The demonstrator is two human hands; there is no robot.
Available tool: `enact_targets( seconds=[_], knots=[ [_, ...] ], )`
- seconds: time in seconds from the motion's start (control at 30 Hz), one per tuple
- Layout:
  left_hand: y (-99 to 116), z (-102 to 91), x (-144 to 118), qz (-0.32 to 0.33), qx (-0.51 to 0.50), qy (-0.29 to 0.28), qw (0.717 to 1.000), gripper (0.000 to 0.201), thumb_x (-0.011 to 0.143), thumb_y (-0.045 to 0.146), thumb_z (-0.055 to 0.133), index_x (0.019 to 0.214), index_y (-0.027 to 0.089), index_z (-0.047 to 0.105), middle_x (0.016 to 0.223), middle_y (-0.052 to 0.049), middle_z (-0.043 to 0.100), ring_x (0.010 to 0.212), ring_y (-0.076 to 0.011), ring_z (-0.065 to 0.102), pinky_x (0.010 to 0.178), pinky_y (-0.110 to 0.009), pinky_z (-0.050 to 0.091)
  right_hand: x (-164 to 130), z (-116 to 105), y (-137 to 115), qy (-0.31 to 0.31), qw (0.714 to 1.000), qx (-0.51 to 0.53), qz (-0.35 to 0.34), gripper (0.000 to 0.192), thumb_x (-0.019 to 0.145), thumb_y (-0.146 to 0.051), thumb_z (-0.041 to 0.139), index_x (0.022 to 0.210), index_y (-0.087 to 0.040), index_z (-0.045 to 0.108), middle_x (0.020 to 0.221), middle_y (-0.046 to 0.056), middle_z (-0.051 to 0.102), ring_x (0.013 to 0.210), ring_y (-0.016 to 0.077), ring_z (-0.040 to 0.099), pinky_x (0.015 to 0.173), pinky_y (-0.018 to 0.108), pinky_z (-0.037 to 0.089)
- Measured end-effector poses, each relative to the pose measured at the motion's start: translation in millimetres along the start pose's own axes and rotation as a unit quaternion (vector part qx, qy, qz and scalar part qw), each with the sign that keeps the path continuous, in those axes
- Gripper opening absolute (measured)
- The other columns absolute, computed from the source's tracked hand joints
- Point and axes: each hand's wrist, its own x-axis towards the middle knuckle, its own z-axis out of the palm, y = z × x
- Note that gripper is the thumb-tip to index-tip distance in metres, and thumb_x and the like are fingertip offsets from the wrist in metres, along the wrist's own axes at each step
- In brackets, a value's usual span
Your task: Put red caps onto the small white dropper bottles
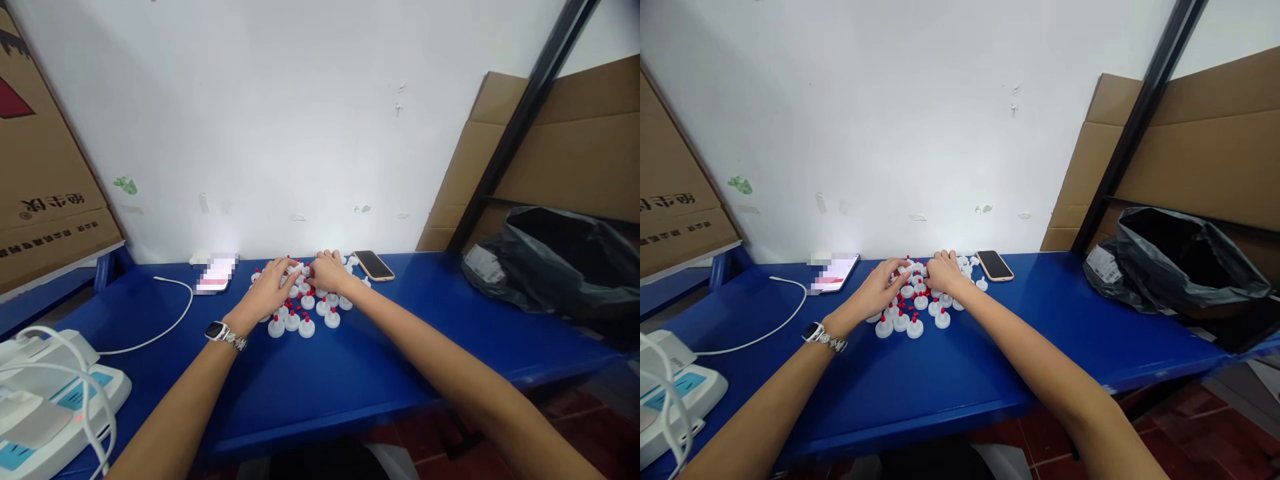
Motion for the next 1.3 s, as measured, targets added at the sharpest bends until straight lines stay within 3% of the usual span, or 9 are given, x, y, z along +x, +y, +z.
enact_targets(
  seconds=[0.37, 0.57, 0.67, 0.77, 0.87, 0.93, 1.03, 1.3],
  knots=[
    [-1, -6.9, 0, -0.007, -0.018, 0.010, 1.000, 0.035, 0.100, 0.046, 0.038, 0.115, 0.021, 0.057, 0.116, -0.009, 0.062, 0.109, -0.0249, 0.058, 0.091, -0.041, 0.050, -3, 0, 5, 0.007, 0.998, 0.055, -0.025, 0.020, 0.084, -0.035, 0.063, 0.083, -0.019, 0.076, 0.101, 0.014, 0.062, 0.104, 0.0302, 0.049, 0.092, 0.042, 0.029],
    [-1, -8.0, 0, -0.004, -0.029, 0.015, 0.999, 0.035, 0.100, 0.047, 0.038, 0.115, 0.022, 0.057, 0.115, -0.009, 0.062, 0.109, -0.0250, 0.058, 0.089, -0.040, 0.051, -9, -7, 10, 0.081, 0.982, 0.172, 0.002, 0.029, 0.091, -0.040, 0.054, 0.079, -0.018, 0.069, 0.099, 0.011, 0.064, 0.102, 0.0266, 0.054, 0.092, 0.042, 0.033],
    [2, -7.9, 0, 0.001, -0.033, 0.009, 0.999, 0.036, 0.100, 0.048, 0.037, 0.115, 0.022, 0.057, 0.114, -0.008, 0.063, 0.106, -0.0244, 0.059, 0.090, -0.040, 0.050, -19, -11, 8, 0.119, 0.927, 0.353, 0.029, 0.027, 0.092, -0.041, 0.053, 0.082, -0.017, 0.062, 0.091, 0.008, 0.068, 0.086, 0.0204, 0.061, 0.081, 0.035, 0.042],
    [6, -7.2, 0, -0.001, -0.029, 0.001, 1.000, 0.036, 0.100, 0.047, 0.037, 0.116, 0.021, 0.057, 0.114, -0.008, 0.063, 0.103, -0.0236, 0.059, 0.092, -0.040, 0.049, -27, -11, 5, 0.118, 0.829, 0.545, 0.036, 0.027, 0.089, -0.045, 0.056, 0.083, -0.018, 0.056, 0.075, 0.005, 0.071, 0.063, 0.0154, 0.061, 0.062, 0.028, 0.045],
    [9, -5.4, 0, 0.007, -0.027, -0.007, 1.000, 0.036, 0.100, 0.047, 0.038, 0.115, 0.021, 0.057, 0.113, -0.008, 0.063, 0.103, -0.0235, 0.059, 0.092, -0.040, 0.048, -29, -7, 0, 0.157, 0.739, 0.652, 0.058, 0.031, 0.081, -0.048, 0.066, 0.082, -0.019, 0.056, 0.069, 0.003, 0.071, 0.055, 0.0139, 0.060, 0.057, 0.026, 0.046],
    [10, -3.7, 0, 0.014, -0.031, -0.011, 0.999, 0.036, 0.100, 0.047, 0.038, 0.116, 0.021, 0.057, 0.113, -0.008, 0.063, 0.105, -0.0237, 0.059, 0.093, -0.040, 0.048, -28, -5, -4, 0.183, 0.697, 0.689, 0.076, 0.035, 0.076, -0.050, 0.071, 0.084, -0.018, 0.060, 0.071, 0.004, 0.072, 0.055, 0.0137, 0.061, 0.058, 0.026, 0.048],
    [12, -0.5, 0, 0.019, -0.035, -0.014, 0.999, 0.037, 0.100, 0.047, 0.036, 0.117, 0.022, 0.057, 0.113, -0.008, 0.063, 0.104, -0.0234, 0.058, 0.092, -0.041, 0.048, -27, -6, -12, 0.201, 0.675, 0.703, 0.101, 0.037, 0.073, -0.052, 0.072, 0.081, -0.017, 0.065, 0.074, 0.005, 0.073, 0.055, 0.0145, 0.063, 0.057, 0.027, 0.049],
    [15, 9.1, 1, 0.029, -0.033, 0.000, 0.999, 0.036, 0.100, 0.048, 0.038, 0.117, 0.021, 0.057, 0.106, -0.008, 0.062, 0.097, -0.0234, 0.059, 0.083, -0.039, 0.050, -30, -10, -32, 0.251, 0.662, 0.694, 0.132, 0.032, 0.075, -0.049, 0.071, 0.076, -0.020, 0.059, 0.065, 0.002, 0.069, 0.059, 0.0180, 0.066, 0.059, 0.028, 0.050]
  ],
)
